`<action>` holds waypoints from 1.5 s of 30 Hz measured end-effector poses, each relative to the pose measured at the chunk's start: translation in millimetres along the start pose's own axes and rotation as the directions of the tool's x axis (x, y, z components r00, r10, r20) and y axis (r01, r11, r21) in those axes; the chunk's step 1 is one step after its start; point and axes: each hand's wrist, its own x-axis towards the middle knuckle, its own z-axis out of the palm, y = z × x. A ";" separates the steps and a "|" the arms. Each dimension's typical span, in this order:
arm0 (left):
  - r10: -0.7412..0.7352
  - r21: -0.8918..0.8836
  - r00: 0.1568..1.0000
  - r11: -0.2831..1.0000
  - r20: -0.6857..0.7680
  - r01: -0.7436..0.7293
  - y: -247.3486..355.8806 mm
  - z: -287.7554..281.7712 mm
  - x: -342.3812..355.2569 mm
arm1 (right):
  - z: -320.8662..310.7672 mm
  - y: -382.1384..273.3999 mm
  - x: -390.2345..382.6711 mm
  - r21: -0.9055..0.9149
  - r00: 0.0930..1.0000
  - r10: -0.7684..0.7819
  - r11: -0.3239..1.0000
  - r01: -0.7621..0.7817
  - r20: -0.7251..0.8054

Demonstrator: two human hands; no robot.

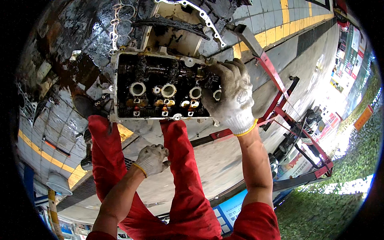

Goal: The person removes a valve cover from an engine block using a power tool, then wipes the exposed surface with a cloth. They handle the valve cover and engine block, using a power tool to remove bolts and a cloth to clean the surface.

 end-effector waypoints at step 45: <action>0.005 -0.299 0.794 0.925 -0.608 -0.235 -104.0 -54.1 -132.8 | 372.5 -286.2 443.6 -0.347 0.834 0.362 0.911 -0.223 0.417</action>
